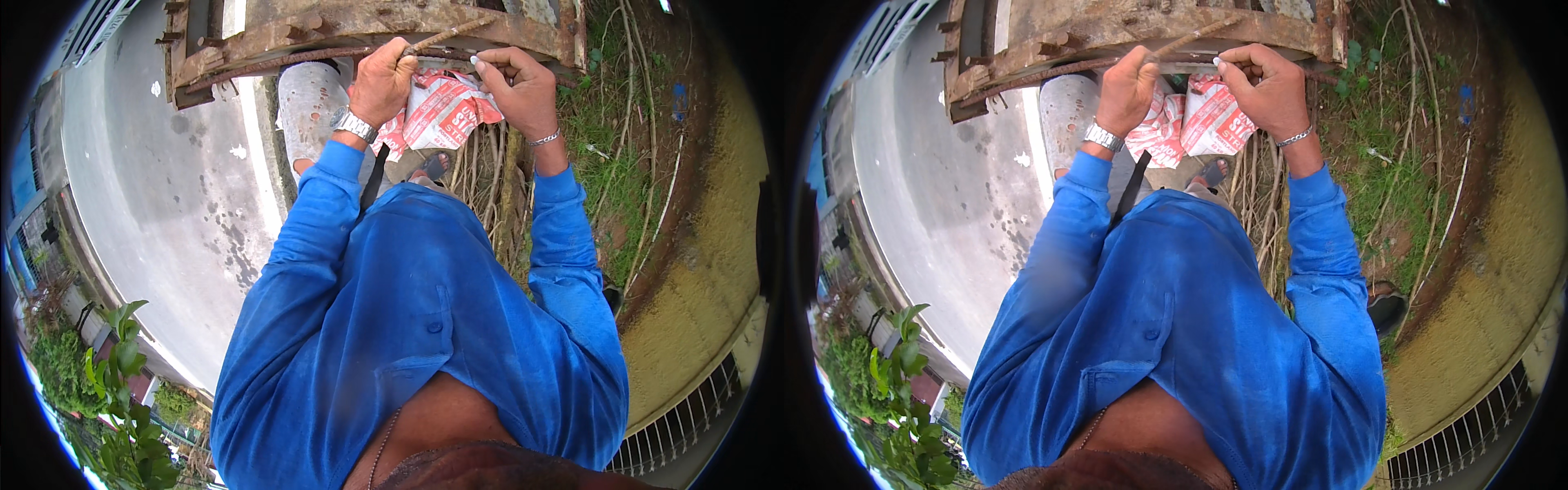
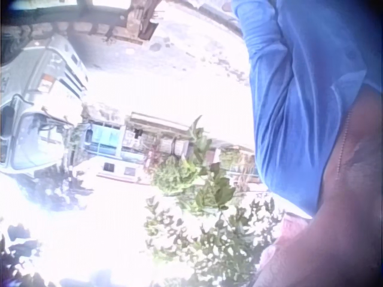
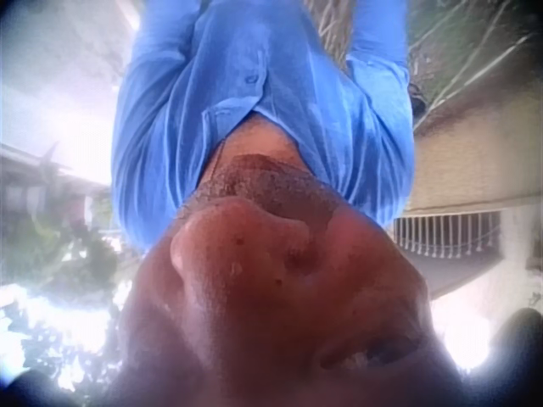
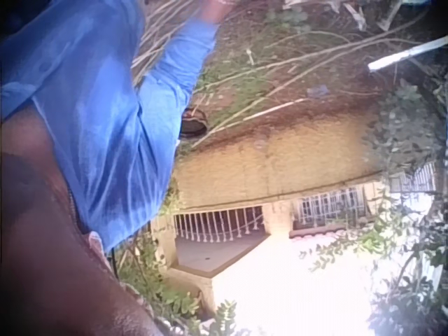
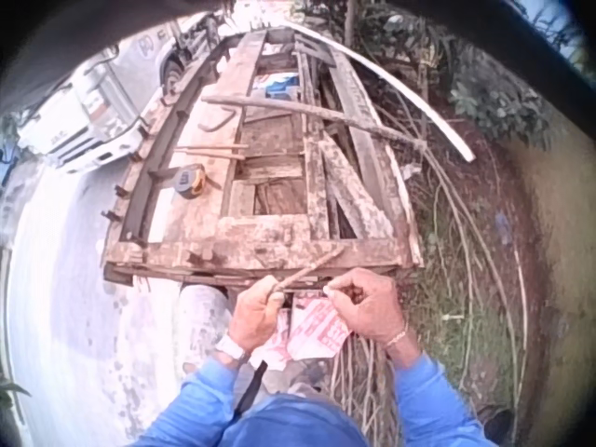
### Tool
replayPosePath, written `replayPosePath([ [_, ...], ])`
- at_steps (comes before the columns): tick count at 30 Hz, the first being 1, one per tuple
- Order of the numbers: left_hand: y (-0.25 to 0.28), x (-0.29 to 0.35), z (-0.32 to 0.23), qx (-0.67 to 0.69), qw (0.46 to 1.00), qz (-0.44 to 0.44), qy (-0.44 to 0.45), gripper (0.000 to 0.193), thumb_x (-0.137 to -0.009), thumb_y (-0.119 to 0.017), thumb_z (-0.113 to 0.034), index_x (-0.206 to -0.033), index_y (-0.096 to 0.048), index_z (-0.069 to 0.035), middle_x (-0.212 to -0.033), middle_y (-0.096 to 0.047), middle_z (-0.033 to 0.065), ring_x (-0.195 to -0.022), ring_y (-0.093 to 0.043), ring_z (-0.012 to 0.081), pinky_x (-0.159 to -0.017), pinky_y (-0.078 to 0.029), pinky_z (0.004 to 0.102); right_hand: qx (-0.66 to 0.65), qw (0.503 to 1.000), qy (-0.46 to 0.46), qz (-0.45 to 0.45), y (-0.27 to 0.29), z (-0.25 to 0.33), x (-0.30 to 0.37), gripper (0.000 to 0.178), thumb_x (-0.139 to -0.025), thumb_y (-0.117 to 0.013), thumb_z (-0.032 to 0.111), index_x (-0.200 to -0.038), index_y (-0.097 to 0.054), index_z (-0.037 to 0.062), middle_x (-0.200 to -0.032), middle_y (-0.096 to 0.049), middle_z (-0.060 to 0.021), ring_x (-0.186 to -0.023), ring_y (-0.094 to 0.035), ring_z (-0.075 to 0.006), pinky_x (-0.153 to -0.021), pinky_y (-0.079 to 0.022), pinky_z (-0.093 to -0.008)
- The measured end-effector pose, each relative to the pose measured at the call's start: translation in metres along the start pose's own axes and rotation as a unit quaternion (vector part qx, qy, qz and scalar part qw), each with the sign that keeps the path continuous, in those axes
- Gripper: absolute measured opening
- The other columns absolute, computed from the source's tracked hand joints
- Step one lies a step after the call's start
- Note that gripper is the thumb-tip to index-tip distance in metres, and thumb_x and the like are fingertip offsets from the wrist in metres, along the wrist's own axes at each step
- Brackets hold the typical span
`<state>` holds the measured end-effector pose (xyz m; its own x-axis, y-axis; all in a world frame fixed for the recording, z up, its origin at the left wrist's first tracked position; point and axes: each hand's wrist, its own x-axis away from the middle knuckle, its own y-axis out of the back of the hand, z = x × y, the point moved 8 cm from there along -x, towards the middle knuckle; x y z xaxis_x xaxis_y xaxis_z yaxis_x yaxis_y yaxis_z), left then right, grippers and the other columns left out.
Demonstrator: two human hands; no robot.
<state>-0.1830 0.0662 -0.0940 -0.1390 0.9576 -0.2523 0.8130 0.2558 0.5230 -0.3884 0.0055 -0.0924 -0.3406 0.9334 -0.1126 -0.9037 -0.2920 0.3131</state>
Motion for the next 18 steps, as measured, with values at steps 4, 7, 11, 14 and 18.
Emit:
replayPosePath([
  [4,-0.001,-0.001,0.012,-0.002,0.998,-0.013,0.067,0.015,-0.097,-0.057,-0.016,-0.091,-0.059,-0.003,-0.067,-0.059,0.0163,-0.063,-0.062,0.0316,-0.059,-0.047,0.0391,-0.007,0.998,0.006,-0.056,0.005,-0.009,-0.002,0.012,-0.087,-0.074,0.008,-0.098,-0.075,0.0031,-0.083,-0.074,-0.0045,-0.072,-0.069,-0.0078,-0.063,-0.055,-0.0239],
  [7,-0.007,0.001,0.019,0.045,0.99,-0.037,0.127,0.019,-0.096,-0.06,-0.015,-0.085,-0.056,-0.001,-0.071,-0.057,0.0223,-0.064,-0.057,0.0426,-0.059,-0.047,0.0447,0.003,0.996,0.057,-0.063,-0.004,0.014,-0.019,0.012,-0.087,-0.074,0.009,-0.097,-0.075,0.0026,-0.084,-0.073,-0.0053,-0.072,-0.07,-0.0098,-0.064,-0.056,-0.0253],
  [11,-0.019,0.009,0.032,0.117,0.973,-0.041,0.196,0.022,-0.098,-0.057,-0.015,-0.082,-0.058,0.001,-0.063,-0.06,0.0156,-0.054,-0.064,0.0273,-0.052,-0.049,0.0383,0.039,0.988,0.128,-0.077,-0.015,0.025,-0.032,0.011,-0.086,-0.075,0.01,-0.095,-0.075,0.0035,-0.084,-0.073,-0.0071,-0.072,-0.071,-0.0138,-0.064,-0.057,-0.0273],
  [14,-0.021,0.008,0.028,0.163,0.96,-0.027,0.228,0.024,-0.098,-0.052,-0.014,-0.081,-0.057,0.001,-0.062,-0.058,0.0076,-0.052,-0.059,0.0157,-0.05,-0.051,0.0319,0.052,0.987,0.129,-0.078,-0.019,0.028,-0.035,0.01,-0.085,-0.075,0.009,-0.093,-0.075,0.0036,-0.084,-0.073,-0.0074,-0.073,-0.072,-0.0137,-0.064,-0.057,-0.0278],
  [18,-0.022,0.01,0.035,0.185,0.956,-0.042,0.225,0.025,-0.099,-0.054,-0.015,-0.082,-0.059,0.002,-0.059,-0.061,0.0085,-0.05,-0.065,0.017,-0.045,-0.051,0.032,0.125,0.982,0.139,-0.038,-0.024,0.03,-0.038,0.009,-0.085,-0.073,0.009,-0.092,-0.074,0.0037,-0.083,-0.073,-0.0083,-0.071,-0.072,-0.0144,-0.063,-0.057,-0.0292],
])
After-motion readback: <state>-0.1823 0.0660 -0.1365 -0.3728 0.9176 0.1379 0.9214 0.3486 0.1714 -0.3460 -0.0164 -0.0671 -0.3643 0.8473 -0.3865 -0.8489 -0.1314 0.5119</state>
